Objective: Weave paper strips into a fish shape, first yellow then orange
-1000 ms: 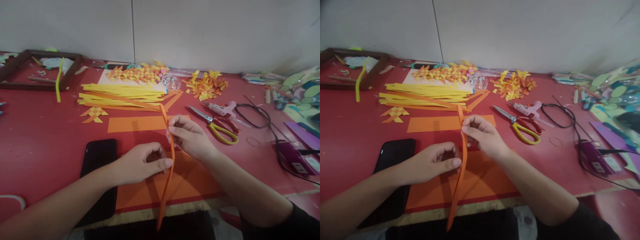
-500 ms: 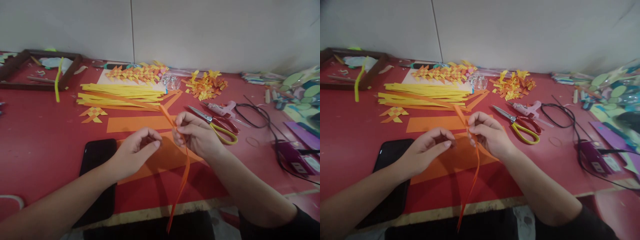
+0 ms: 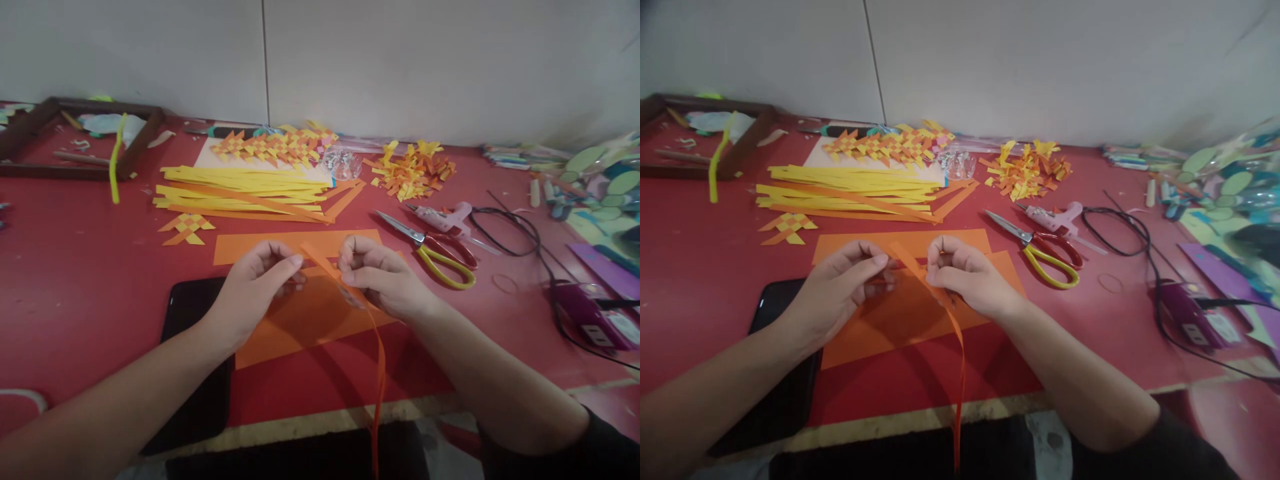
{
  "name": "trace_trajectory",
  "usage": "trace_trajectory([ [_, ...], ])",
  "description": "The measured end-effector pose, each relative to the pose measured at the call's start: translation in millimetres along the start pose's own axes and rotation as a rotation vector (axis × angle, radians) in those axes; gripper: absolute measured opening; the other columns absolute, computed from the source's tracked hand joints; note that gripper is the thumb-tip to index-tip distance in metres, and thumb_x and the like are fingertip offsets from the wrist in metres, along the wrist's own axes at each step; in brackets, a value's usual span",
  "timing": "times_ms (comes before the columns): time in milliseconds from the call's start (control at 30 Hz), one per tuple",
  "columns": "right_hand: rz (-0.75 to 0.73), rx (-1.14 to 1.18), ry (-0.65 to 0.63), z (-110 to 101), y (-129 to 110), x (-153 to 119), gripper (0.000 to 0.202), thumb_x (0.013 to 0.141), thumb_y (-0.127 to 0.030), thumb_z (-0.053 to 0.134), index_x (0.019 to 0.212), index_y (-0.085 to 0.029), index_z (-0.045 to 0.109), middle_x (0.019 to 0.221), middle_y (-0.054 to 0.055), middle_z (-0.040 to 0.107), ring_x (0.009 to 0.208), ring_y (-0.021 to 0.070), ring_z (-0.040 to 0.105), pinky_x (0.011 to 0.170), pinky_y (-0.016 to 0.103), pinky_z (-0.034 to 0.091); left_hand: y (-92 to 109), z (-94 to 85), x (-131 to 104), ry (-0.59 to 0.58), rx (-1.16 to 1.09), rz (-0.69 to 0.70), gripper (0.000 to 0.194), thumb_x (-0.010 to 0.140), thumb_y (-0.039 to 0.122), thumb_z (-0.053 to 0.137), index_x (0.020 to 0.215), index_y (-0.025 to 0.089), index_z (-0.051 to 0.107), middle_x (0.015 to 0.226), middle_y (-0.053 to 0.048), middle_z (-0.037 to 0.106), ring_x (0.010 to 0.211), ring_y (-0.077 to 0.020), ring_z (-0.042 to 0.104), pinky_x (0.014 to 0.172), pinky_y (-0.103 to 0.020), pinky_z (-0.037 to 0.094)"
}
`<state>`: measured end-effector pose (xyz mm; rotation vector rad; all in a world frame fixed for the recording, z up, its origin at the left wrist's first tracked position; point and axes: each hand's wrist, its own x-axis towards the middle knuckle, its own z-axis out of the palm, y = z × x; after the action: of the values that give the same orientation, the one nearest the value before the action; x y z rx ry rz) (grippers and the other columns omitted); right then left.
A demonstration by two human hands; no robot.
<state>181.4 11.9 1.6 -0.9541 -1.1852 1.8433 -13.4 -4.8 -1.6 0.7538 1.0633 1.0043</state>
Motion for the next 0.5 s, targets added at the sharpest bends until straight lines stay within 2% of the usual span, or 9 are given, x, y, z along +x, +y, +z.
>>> trace_trajectory([
  [100, -0.107, 0.077, 0.162, -3.5, -8.6, 1.8, 0.017, 0.070, -0.012, 0.061, 0.074, -0.021, 0.047, 0.057, -0.009, 0.046, 0.042, 0.0058, 0.042, 0.043, 0.021, 0.036, 1.0, 1.3, -1.1, -0.004, -0.024, -0.055, 0.022, 0.076, 0.029, 0.075, 0.082, 0.018, 0.058, 0.082, 0.001, 0.068, 0.066, -0.0081, 0.063, 0.066, -0.020, 0.054],
  [133, -0.132, 0.107, 0.225, -5.8, -12.5, 2.0, 0.018, 0.069, -0.011, 0.060, 0.073, -0.021, 0.046, 0.054, -0.009, 0.043, 0.042, 0.0059, 0.040, 0.043, 0.020, 0.035, 1.0, 1.4, -1.1, -0.011, -0.029, -0.060, 0.022, 0.076, 0.029, 0.076, 0.083, 0.018, 0.058, 0.084, 0.001, 0.068, 0.066, -0.0082, 0.064, 0.067, -0.021, 0.055],
  [200, -0.101, 0.135, 0.255, -10.5, -19.1, 1.2, 0.019, 0.068, -0.010, 0.058, 0.073, -0.022, 0.044, 0.050, -0.010, 0.038, 0.039, 0.0057, 0.033, 0.037, 0.017, 0.028, 0.4, 1.1, -0.8, -0.025, -0.037, -0.067, 0.022, 0.076, 0.029, 0.076, 0.087, 0.018, 0.059, 0.088, 0.000, 0.069, 0.067, -0.0085, 0.065, 0.070, -0.023, 0.056],
  [267, 0.026, 0.104, 0.142, -12.5, -21.4, -1.2, 0.018, 0.070, -0.012, 0.059, 0.073, -0.022, 0.044, 0.048, -0.011, 0.037, 0.035, 0.0044, 0.028, 0.033, 0.015, 0.021, -0.4, 0.8, -0.3, -0.051, -0.028, -0.100, 0.024, 0.076, 0.029, 0.076, 0.091, 0.018, 0.062, 0.089, -0.001, 0.069, 0.069, -0.0088, 0.065, 0.071, -0.024, 0.057],
  [367, 0.187, 0.012, -0.058, -8.3, -15.0, -5.3, 0.016, 0.077, -0.017, 0.061, 0.075, -0.021, 0.046, 0.047, -0.011, 0.040, 0.032, 0.0030, 0.028, 0.033, 0.014, 0.021, -1.2, 0.1, 0.0, -0.153, 0.026, -0.180, 0.029, 0.076, 0.033, 0.076, 0.096, 0.016, 0.066, 0.088, -0.002, 0.068, 0.072, -0.0102, 0.065, 0.072, -0.025, 0.057],
  [500, 0.185, -0.083, -0.186, -1.1, -3.2, -7.6, 0.016, 0.081, -0.021, 0.066, 0.078, -0.019, 0.050, 0.050, -0.010, 0.048, 0.037, 0.0034, 0.038, 0.036, 0.015, 0.028, -1.5, -2.2, -0.9, -0.203, 0.071, -0.116, 0.023, 0.075, 0.033, 0.077, 0.088, 0.017, 0.066, 0.087, 0.001, 0.065, 0.075, -0.0101, 0.064, 0.074, -0.025, 0.055],
])
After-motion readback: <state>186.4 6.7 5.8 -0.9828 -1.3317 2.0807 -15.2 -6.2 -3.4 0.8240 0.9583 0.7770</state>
